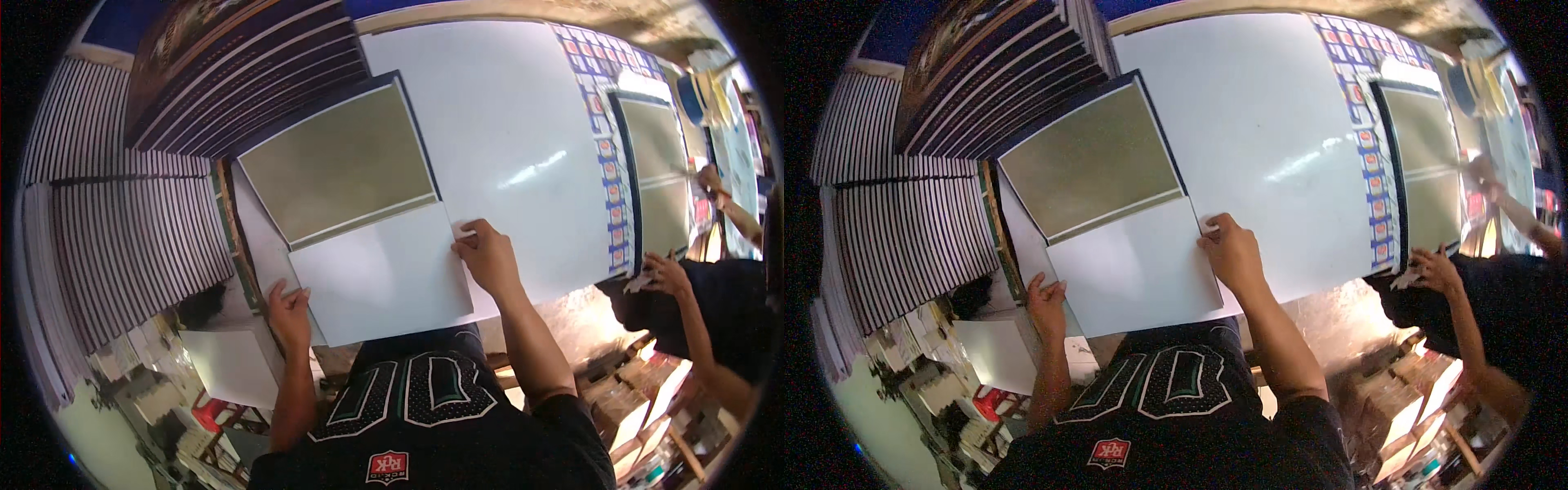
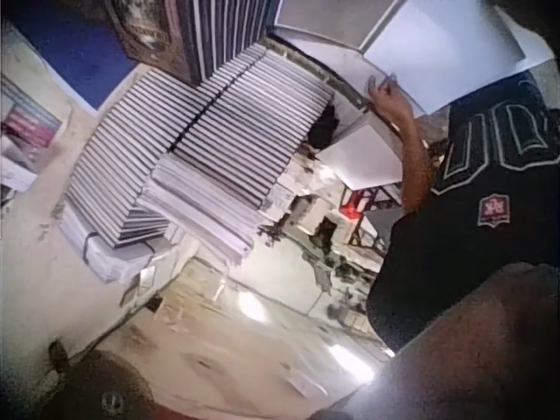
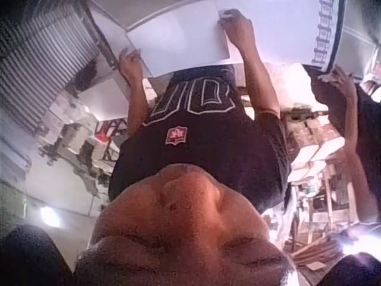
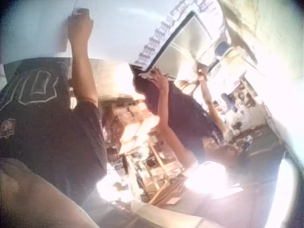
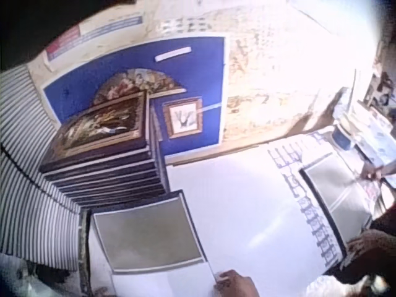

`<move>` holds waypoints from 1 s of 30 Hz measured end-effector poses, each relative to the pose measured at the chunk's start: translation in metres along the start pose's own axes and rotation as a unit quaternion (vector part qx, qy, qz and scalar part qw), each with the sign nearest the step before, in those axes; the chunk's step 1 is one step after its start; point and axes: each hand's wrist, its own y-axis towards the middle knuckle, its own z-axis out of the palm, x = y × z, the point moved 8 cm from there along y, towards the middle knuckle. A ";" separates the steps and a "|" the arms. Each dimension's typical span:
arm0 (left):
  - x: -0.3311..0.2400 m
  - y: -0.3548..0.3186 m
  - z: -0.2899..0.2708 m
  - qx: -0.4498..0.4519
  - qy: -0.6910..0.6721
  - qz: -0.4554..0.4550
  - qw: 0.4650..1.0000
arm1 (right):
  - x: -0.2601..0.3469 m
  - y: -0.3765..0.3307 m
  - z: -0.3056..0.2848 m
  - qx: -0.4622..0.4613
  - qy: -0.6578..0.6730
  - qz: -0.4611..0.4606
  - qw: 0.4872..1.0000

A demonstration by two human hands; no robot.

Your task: The person places paper inserts into book folders, folds them closed, and stacks the completed items on a table.

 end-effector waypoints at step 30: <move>0.000 0.022 0.000 0.036 0.008 0.078 0.996 | -0.004 0.015 0.012 -0.090 -0.158 -0.144 0.973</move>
